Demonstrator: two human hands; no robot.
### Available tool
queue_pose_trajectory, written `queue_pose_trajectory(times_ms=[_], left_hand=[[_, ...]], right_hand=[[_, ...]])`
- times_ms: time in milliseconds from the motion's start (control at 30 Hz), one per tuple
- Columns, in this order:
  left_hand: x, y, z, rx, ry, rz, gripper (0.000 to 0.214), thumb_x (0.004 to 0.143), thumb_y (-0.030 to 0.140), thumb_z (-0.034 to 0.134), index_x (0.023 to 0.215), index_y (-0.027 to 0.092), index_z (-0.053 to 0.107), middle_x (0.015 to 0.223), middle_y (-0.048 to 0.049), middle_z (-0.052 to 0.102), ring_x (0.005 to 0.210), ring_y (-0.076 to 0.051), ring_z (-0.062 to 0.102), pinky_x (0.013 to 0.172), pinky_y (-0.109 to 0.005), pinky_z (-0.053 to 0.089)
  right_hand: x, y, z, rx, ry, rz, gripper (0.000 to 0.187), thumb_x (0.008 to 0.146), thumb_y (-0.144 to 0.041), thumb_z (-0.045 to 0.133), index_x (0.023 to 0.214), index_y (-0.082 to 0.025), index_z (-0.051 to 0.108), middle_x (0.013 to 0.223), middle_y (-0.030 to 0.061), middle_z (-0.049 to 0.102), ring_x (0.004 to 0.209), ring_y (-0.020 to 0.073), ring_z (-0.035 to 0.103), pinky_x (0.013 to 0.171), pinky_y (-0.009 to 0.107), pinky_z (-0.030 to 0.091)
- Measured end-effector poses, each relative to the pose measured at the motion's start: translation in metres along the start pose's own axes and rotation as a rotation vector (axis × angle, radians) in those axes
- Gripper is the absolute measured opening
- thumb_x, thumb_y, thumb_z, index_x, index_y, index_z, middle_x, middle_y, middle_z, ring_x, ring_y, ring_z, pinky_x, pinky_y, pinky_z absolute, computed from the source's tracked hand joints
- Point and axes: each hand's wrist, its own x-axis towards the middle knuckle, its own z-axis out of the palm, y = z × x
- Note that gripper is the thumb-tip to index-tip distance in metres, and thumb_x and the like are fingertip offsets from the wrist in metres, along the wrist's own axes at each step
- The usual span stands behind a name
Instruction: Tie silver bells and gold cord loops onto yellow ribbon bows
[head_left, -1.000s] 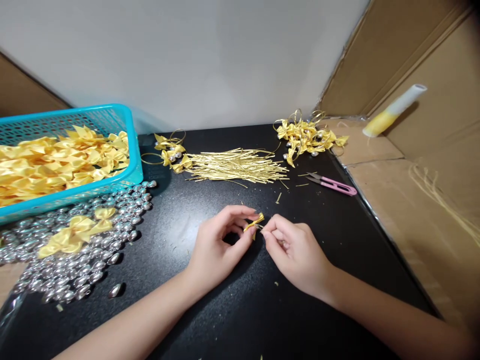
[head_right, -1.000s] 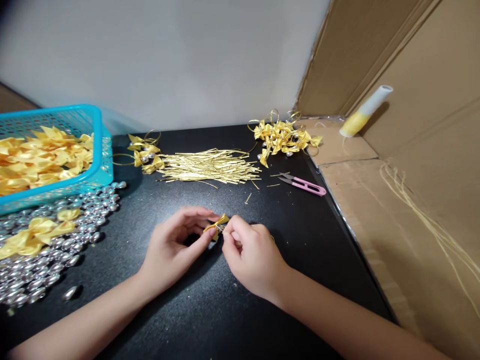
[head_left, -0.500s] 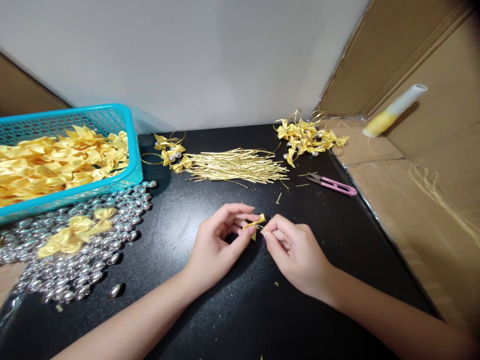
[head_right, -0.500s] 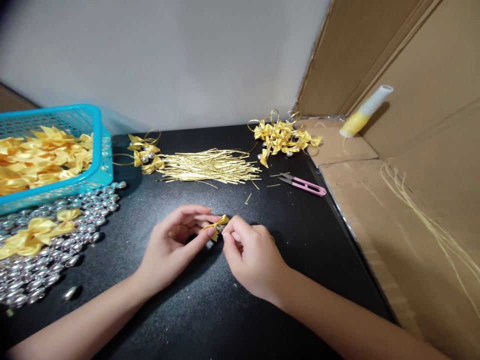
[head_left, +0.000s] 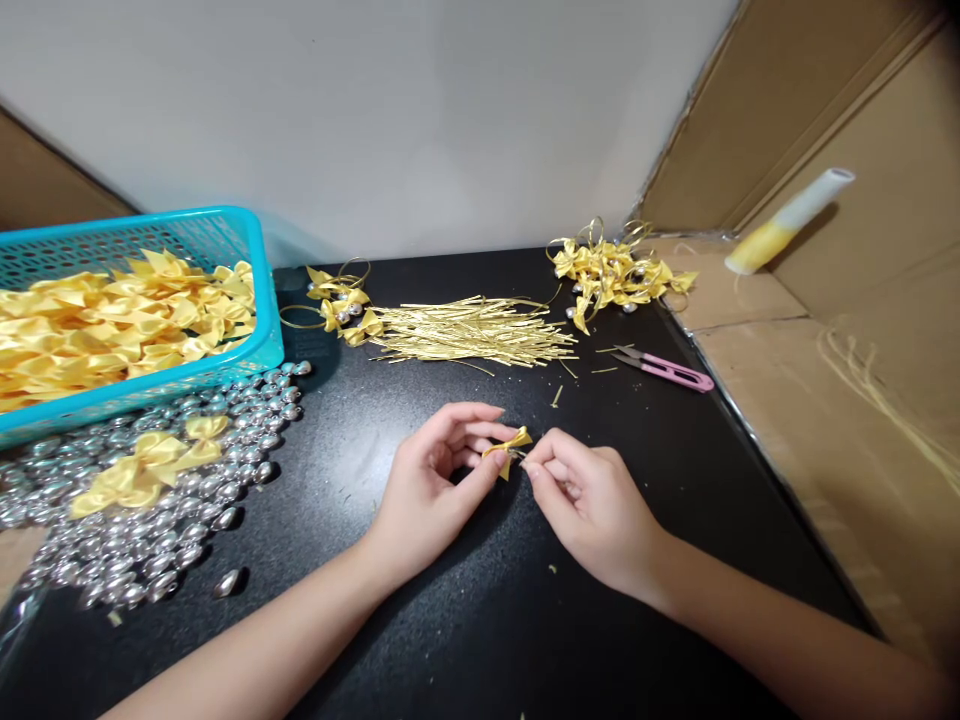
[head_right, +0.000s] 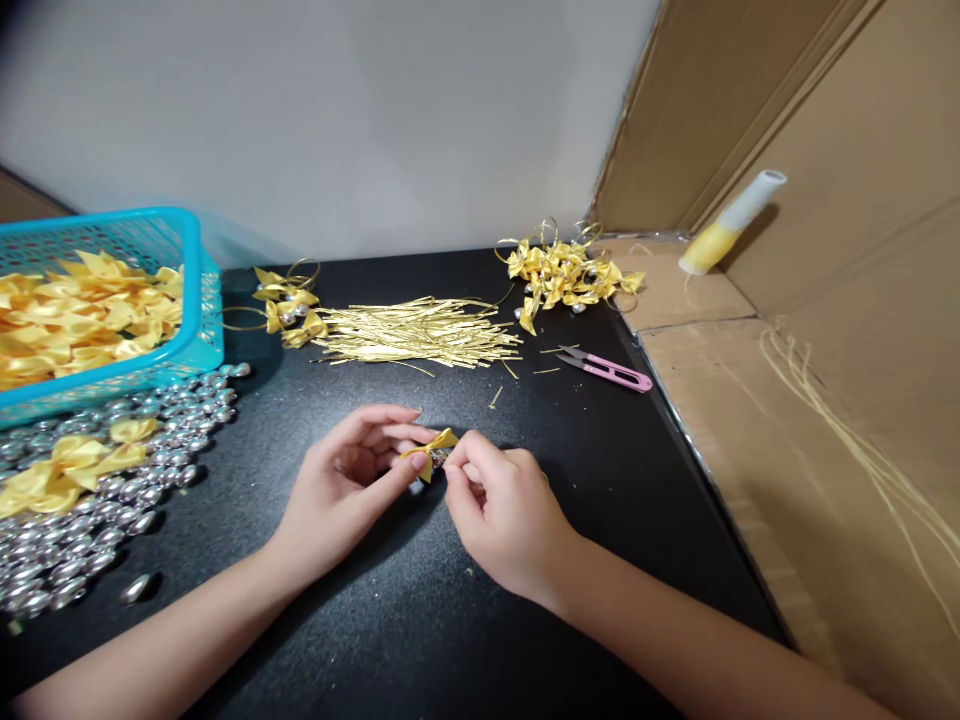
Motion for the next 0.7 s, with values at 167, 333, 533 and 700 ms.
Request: queue_pose_trajectory(times_ms=[167, 333, 533, 700], left_hand=[[-0.0003, -0.0004, -0.0001, 0.014, 0.002, 0.003, 0.027, 0.082, 0.013, 0.068, 0.107, 0.019, 0.059, 0.098, -0.0039, 0.076, 0.082, -0.010, 0.068, 0.073, -0.018, 0.054], [-0.0011, -0.0019, -0.0005, 0.038, -0.015, 0.011, 0.028, 0.083, 0.014, 0.068, 0.108, 0.020, 0.059, 0.096, -0.0038, 0.076, 0.083, -0.011, 0.068, 0.072, -0.019, 0.054], [-0.0022, -0.0029, 0.0001, 0.060, -0.023, 0.015, 0.028, 0.083, 0.015, 0.067, 0.109, 0.020, 0.059, 0.095, -0.0036, 0.075, 0.082, -0.012, 0.069, 0.073, -0.022, 0.055], [-0.0020, -0.0027, 0.0005, 0.066, 0.006, 0.016, 0.027, 0.083, 0.015, 0.068, 0.108, 0.020, 0.059, 0.094, -0.0036, 0.075, 0.081, -0.012, 0.068, 0.072, -0.021, 0.055]], right_hand=[[-0.0001, 0.0003, 0.0007, -0.001, -0.005, 0.024, 0.015, 0.089, -0.017, 0.045, 0.074, -0.019, 0.047, 0.048, -0.0098, 0.035, 0.042, 0.0051, 0.029, 0.045, 0.021, 0.021], [0.0003, -0.0008, 0.0011, 0.002, -0.007, 0.034, 0.016, 0.089, -0.017, 0.045, 0.073, -0.019, 0.046, 0.049, -0.0095, 0.035, 0.042, 0.0053, 0.029, 0.045, 0.021, 0.021], [0.0013, -0.0012, 0.0013, 0.010, -0.005, 0.041, 0.016, 0.088, -0.017, 0.045, 0.072, -0.019, 0.045, 0.048, -0.0096, 0.035, 0.042, 0.0052, 0.029, 0.044, 0.021, 0.021], [0.0007, -0.0003, 0.0004, 0.015, -0.016, 0.035, 0.017, 0.089, -0.016, 0.045, 0.072, -0.019, 0.045, 0.048, -0.0097, 0.034, 0.041, 0.0050, 0.028, 0.044, 0.021, 0.021]])
